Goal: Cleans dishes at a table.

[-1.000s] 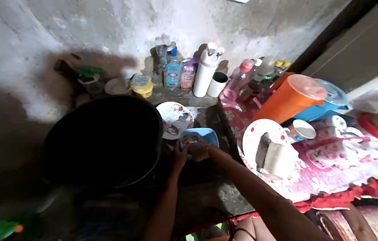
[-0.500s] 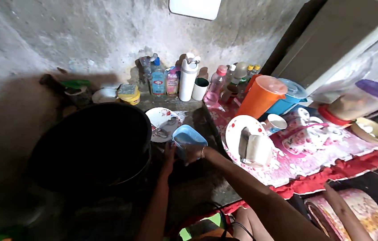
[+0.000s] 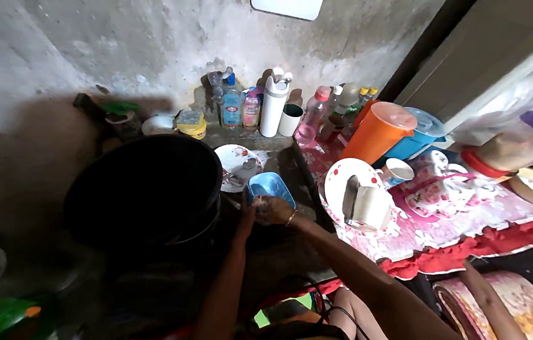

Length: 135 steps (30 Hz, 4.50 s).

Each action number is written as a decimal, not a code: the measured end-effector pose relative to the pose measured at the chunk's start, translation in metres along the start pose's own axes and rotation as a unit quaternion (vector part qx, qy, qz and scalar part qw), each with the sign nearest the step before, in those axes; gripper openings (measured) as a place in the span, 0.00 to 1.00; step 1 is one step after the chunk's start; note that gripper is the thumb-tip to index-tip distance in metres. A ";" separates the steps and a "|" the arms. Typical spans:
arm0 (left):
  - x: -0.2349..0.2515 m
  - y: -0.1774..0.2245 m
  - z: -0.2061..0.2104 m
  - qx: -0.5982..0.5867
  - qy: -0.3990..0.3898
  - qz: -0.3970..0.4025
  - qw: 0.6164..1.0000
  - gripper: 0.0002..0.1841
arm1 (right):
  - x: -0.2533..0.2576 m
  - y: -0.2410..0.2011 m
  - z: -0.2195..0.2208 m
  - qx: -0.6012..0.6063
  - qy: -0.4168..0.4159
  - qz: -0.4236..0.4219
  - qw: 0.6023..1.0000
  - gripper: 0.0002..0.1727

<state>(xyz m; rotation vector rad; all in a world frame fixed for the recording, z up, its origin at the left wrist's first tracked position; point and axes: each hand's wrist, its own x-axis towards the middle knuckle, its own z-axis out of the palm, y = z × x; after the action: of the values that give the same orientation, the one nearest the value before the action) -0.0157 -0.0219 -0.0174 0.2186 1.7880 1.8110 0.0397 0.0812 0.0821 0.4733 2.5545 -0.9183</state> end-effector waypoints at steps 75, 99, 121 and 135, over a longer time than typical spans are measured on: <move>0.007 0.012 -0.009 -0.057 -0.010 -0.101 0.993 0.25 | -0.003 0.038 0.001 -0.123 -0.145 -0.093 0.977 0.39; 0.010 0.013 0.000 -0.141 -0.049 -0.167 0.975 0.29 | 0.030 0.031 0.013 0.171 0.103 -0.049 0.979 0.28; 0.013 0.003 -0.004 -0.111 -0.024 -0.107 0.988 0.27 | 0.011 0.025 -0.001 -0.108 -0.122 -0.011 0.987 0.31; 0.015 0.003 -0.006 -0.152 -0.017 -0.144 0.978 0.28 | 0.016 0.022 0.008 -0.121 -0.133 -0.066 0.981 0.37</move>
<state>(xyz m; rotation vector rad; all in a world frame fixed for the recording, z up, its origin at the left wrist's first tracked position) -0.0317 -0.0199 -0.0192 -0.1223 1.4108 1.8225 0.0368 0.0949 0.0575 0.1027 2.4272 -0.6495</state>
